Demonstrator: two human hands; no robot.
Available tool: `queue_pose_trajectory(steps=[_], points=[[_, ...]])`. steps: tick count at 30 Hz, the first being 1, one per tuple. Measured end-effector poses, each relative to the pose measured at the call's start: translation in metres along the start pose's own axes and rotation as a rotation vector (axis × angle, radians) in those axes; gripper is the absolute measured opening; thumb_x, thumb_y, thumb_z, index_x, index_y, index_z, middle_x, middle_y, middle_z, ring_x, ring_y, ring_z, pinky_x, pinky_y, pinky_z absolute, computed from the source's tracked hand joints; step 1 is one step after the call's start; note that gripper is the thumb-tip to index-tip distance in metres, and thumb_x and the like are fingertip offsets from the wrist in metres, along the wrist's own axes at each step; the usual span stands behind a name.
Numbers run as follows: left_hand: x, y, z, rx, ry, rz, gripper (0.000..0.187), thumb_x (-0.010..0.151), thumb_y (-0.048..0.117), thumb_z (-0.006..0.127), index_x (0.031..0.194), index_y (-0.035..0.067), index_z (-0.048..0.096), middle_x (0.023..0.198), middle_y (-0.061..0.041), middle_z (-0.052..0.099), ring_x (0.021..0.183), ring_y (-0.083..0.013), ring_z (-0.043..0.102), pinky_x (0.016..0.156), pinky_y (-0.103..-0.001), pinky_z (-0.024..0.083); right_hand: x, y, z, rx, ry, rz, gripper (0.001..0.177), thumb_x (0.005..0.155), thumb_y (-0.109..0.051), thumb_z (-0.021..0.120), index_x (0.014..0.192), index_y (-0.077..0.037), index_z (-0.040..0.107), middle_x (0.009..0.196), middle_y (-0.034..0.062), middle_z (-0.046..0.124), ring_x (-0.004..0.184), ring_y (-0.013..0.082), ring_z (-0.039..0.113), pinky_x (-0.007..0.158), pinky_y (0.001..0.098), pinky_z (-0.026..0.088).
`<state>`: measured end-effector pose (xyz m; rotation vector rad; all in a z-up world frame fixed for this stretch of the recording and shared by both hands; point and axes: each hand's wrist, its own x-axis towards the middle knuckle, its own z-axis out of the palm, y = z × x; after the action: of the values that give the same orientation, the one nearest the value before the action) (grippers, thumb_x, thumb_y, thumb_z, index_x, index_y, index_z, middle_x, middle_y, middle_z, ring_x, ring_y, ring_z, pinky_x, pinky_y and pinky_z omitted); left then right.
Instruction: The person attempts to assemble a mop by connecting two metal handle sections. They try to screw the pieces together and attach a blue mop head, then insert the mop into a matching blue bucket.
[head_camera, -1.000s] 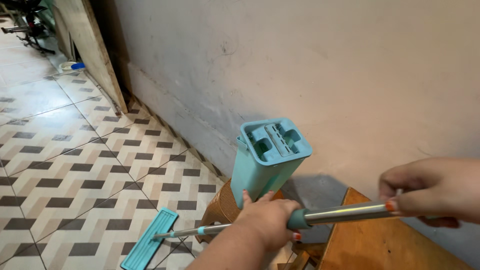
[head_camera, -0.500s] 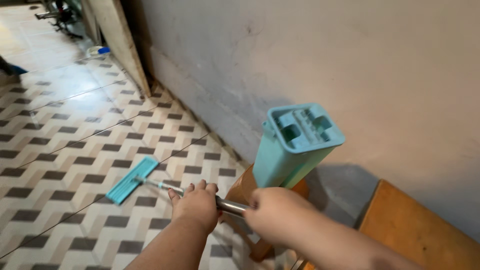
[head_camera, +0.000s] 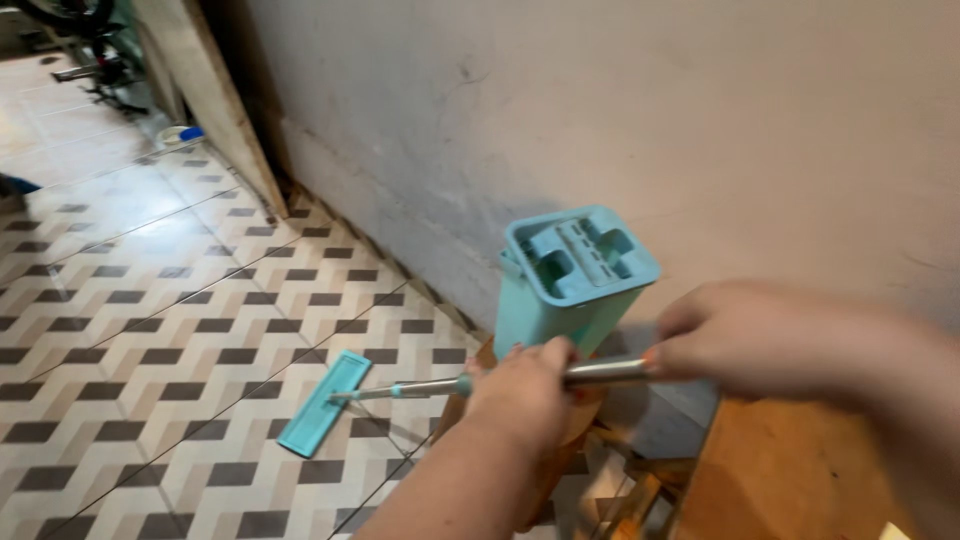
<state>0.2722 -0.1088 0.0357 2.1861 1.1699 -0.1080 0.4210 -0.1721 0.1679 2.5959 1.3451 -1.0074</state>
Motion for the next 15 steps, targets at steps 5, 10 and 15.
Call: queue_pose_trajectory(steps=[5, 10, 15], points=[[0.005, 0.035, 0.003, -0.123, 0.152, 0.365, 0.020, 0.090, 0.009, 0.063, 0.110, 0.012, 0.061, 0.120, -0.016, 0.066, 0.120, -0.0375, 0.058, 0.103, -0.045, 0.044, -0.032, 0.010, -0.041, -0.156, -0.003, 0.211, 0.028, 0.098, -0.031, 0.062, 0.100, -0.007, 0.075, 0.062, 0.0075, 0.057, 0.056, 0.0175, 0.050, 0.055, 0.0323, 0.042], [-0.008, 0.017, -0.007, -0.205, 0.110, 0.364, 0.011, 0.093, 0.008, 0.059, 0.104, 0.011, 0.061, 0.111, -0.014, 0.065, 0.108, -0.0371, 0.063, 0.090, -0.047, 0.051, -0.032, 0.003, -0.025, -0.137, -0.003, 0.119, 0.025, 0.097, -0.031, 0.063, 0.098, -0.007, 0.070, 0.063, 0.0059, 0.057, 0.056, 0.0159, 0.052, 0.055, 0.0327, 0.043], [-0.005, 0.004, -0.014, -0.087, 0.066, 0.299, 0.018, 0.095, 0.015, 0.062, 0.112, 0.017, 0.059, 0.117, -0.011, 0.059, 0.117, -0.0348, 0.057, 0.094, -0.045, 0.048, -0.020, 0.000, -0.012, -0.031, -0.001, 0.044, 0.031, 0.096, -0.031, 0.063, 0.097, -0.003, 0.077, 0.065, 0.0069, 0.060, 0.058, 0.0173, 0.053, 0.056, 0.0346, 0.043]])
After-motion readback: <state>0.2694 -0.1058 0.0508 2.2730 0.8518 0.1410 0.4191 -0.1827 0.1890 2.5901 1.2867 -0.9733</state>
